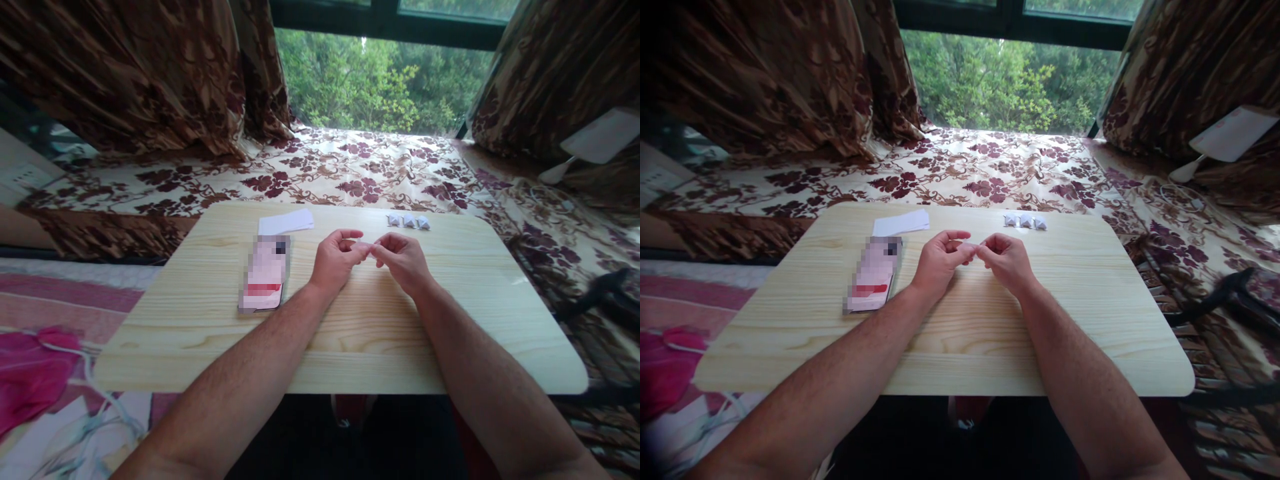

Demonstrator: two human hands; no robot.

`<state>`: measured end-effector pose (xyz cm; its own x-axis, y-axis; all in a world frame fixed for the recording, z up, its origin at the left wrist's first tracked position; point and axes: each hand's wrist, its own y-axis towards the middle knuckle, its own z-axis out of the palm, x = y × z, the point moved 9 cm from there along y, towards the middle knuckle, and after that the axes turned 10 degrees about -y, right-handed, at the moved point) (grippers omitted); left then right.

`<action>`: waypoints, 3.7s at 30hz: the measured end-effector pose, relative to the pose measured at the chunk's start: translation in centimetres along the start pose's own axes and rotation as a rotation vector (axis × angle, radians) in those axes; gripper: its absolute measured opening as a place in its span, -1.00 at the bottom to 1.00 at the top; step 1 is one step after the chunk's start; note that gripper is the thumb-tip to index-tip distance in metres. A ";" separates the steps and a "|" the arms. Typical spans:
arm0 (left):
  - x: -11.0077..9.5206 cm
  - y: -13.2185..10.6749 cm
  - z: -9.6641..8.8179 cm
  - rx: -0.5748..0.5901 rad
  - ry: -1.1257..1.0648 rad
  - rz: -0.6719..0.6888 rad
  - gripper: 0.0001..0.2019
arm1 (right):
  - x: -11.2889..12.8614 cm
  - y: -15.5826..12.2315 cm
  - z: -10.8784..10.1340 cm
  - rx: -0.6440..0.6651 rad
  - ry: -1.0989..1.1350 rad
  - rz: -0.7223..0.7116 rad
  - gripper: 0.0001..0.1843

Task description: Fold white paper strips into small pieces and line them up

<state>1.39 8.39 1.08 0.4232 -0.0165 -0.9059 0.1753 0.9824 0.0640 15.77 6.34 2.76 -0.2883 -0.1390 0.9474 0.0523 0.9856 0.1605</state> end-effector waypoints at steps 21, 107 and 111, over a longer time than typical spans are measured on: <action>-0.3 0.1 -0.4 -0.051 0.079 0.047 -0.73 | 0.7 0.0 -0.2 -0.073 -0.108 -0.049 -0.68; -0.6 -0.1 2.2 0.150 0.962 0.337 -0.81 | -1.9 -0.3 -14.4 -0.764 -0.774 0.366 -0.79; -0.4 0.1 2.2 0.147 0.969 0.340 -0.82 | -3.4 -0.1 -16.7 -0.771 -0.803 0.473 -0.81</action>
<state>3.16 8.08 2.37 -0.4143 0.4784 -0.7743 0.3149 0.8735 0.3712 32.69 5.15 4.19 -0.5837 0.5889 0.5590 0.7906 0.5690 0.2262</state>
